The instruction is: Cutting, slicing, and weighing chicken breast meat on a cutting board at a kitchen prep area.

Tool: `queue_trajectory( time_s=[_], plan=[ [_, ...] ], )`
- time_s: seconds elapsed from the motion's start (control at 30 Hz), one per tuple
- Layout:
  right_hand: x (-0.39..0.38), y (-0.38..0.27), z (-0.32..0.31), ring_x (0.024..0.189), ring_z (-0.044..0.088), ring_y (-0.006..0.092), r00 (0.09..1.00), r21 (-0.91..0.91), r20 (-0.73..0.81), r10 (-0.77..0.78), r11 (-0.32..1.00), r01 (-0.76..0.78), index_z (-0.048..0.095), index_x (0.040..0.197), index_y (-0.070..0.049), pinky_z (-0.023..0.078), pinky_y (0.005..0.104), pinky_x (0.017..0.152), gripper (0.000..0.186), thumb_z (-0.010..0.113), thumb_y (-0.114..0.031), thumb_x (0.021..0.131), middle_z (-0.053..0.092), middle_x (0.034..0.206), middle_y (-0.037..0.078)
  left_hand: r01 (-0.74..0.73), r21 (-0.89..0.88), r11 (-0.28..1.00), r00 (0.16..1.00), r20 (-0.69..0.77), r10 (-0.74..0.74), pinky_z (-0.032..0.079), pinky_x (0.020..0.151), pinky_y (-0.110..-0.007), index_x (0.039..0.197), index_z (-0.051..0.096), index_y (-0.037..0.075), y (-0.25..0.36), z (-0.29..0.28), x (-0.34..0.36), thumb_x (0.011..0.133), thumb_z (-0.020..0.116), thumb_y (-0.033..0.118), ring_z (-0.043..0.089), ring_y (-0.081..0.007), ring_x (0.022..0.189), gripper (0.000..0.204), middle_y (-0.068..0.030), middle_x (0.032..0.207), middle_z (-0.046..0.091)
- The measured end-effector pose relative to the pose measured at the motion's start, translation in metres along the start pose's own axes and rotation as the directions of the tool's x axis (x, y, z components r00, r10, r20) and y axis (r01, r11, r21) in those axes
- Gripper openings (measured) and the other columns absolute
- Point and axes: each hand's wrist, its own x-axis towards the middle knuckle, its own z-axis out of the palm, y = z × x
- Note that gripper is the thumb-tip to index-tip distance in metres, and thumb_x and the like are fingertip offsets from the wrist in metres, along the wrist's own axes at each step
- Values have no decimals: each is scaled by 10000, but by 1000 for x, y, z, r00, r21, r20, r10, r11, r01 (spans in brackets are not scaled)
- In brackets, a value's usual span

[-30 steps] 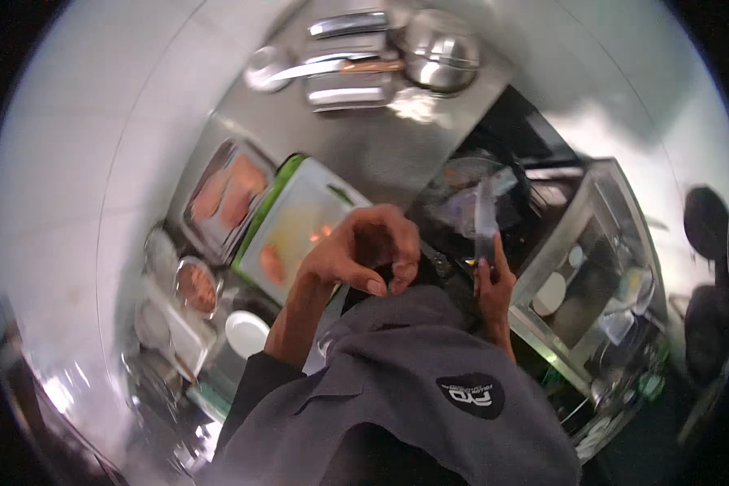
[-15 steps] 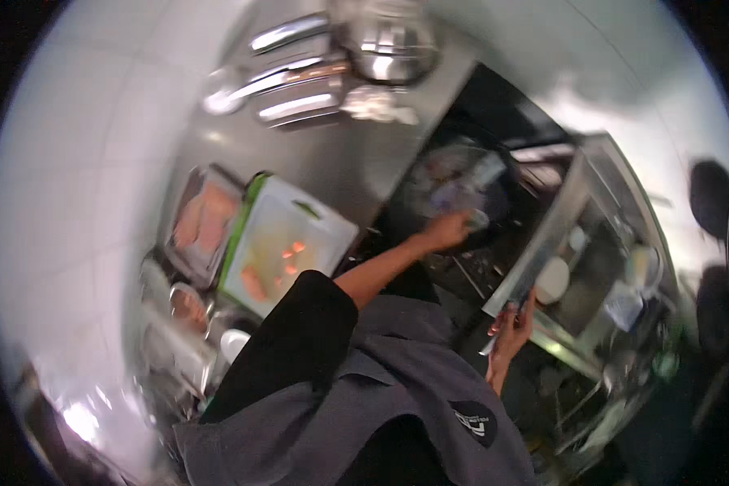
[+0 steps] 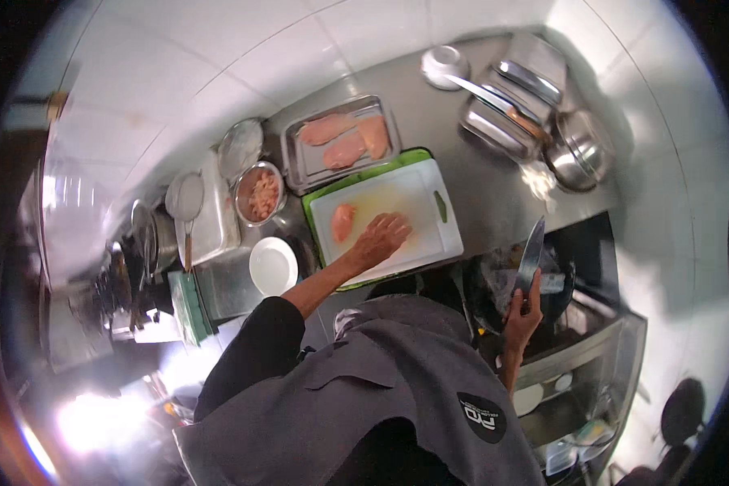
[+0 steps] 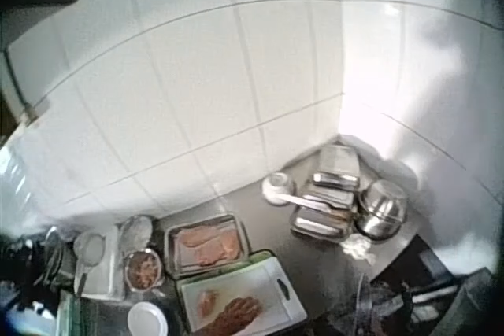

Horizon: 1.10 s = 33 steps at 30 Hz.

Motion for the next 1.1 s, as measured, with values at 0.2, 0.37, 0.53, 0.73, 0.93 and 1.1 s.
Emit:
queue_trajectory(
  time_s=[0.2, 0.37, 0.53, 0.73, 0.93, 1.1],
  plan=[
    [19, -13, 40, 503, 387, 44, 986, -99, 140, -94, 989, 108, 432, 1515, -173, 340, 248, 426, 531, 519, -48, 1006, 512, 659, -19, 193, 43, 980, 975, -119, -187, 446, 1006, -418, 1108, 606, 73, 11, -11, -62, 853, 633, 154, 562, -251, 1158, 270, -87, 1159, 595],
    [23, -40, 72, 582, 327, 88, 953, -114, 283, -108, 983, 145, 437, 1508, -135, 354, 249, 551, 564, 528, -11, 966, 463, 684, -13, 309, 33, 951, 949, -77, -306, 559, 869, -393, 1098, 582, 34, 17, -11, -100, 842, 585, 47, 562, -288, 1143, 257, -113, 1191, 573],
    [39, -37, 97, 665, 447, 83, 889, -89, 458, -28, 993, 77, 429, 1509, -119, 387, 253, 567, 593, 521, 10, 938, 625, 910, 39, 363, -61, 930, 916, -160, -369, 550, 828, -408, 964, 599, 40, 10, -1, -103, 808, 603, 21, 595, -308, 1061, 156, -113, 1077, 604],
    [53, -52, 128, 487, 383, 38, 815, -11, 496, -300, 936, 351, 431, 1514, -181, 320, 236, 422, 546, 518, -44, 993, 478, 620, -41, 356, -935, 2, 534, 202, -821, 547, 736, -342, 1001, 720, -17, -6, -46, -103, 788, 704, 43, 690, -185, 804, 222, -97, 907, 729],
    [45, -83, 142, 474, 404, 45, 774, -2, 560, -296, 934, 358, 419, 1520, -182, 351, 232, 424, 568, 543, -64, 978, 488, 607, -33, 553, -744, 375, 184, -331, -926, 537, 702, -366, 932, 707, 5, -103, -123, -114, 771, 773, 229, 691, -220, 766, 284, -137, 812, 709],
    [50, -59, 141, 534, 389, 66, 711, -80, 581, -397, 841, 535, 423, 1515, -160, 365, 249, 490, 580, 550, -50, 960, 456, 624, -5, 750, -356, 557, 361, -486, -796, 550, 756, -477, 968, 687, 9, -112, -172, -106, 860, 635, 164, 692, -391, 859, 196, -213, 912, 710]
  ],
)
